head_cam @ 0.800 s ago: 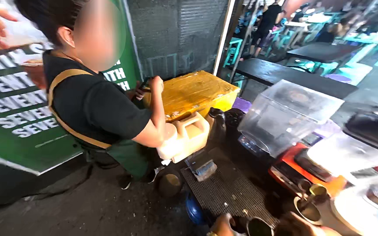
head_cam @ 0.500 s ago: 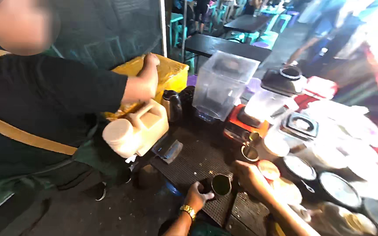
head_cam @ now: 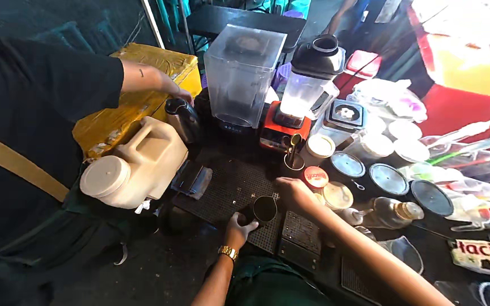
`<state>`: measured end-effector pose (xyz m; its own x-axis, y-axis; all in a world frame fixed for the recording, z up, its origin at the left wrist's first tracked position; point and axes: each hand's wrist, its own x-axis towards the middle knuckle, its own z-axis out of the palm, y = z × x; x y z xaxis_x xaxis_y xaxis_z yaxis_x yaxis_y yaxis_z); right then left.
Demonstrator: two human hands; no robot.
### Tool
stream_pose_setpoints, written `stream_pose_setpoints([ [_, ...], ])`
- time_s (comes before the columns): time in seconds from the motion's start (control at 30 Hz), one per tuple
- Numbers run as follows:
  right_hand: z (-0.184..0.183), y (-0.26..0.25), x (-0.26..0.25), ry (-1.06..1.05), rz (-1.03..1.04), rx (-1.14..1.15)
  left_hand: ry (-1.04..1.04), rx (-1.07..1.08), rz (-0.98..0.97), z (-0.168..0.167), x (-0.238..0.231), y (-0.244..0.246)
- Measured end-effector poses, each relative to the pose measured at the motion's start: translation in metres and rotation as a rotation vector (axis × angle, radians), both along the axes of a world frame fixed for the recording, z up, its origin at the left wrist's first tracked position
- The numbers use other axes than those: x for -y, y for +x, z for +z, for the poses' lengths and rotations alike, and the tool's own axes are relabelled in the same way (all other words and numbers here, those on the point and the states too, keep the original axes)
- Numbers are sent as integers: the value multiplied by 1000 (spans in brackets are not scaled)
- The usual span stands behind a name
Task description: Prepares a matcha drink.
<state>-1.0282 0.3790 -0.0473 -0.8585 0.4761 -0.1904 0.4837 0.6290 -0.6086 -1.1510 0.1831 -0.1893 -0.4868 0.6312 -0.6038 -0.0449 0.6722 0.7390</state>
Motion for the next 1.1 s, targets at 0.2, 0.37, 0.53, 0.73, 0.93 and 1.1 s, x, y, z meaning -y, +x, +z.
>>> stream_pose_setpoints([
  [0.2,6,-1,0,-17,60,56,-27,-18,-26,-1,-2,-3],
  [0.37,4,0,4,-103,112,26,-45,-17,-36,-1,-3,-4],
  [0.53,-6,2,-2,6,6,-96,-43,-14,-31,3,-2,-3],
  [0.73,2,1,-2,5,5,-2,-25,16,-2,9,-2,-1],
  [0.93,-1,-2,2,-47,97,-15,-29,19,17,6,-1,0],
  [1.1,-10,-5,2,-36,106,-120,-28,34,39,8,1,2],
])
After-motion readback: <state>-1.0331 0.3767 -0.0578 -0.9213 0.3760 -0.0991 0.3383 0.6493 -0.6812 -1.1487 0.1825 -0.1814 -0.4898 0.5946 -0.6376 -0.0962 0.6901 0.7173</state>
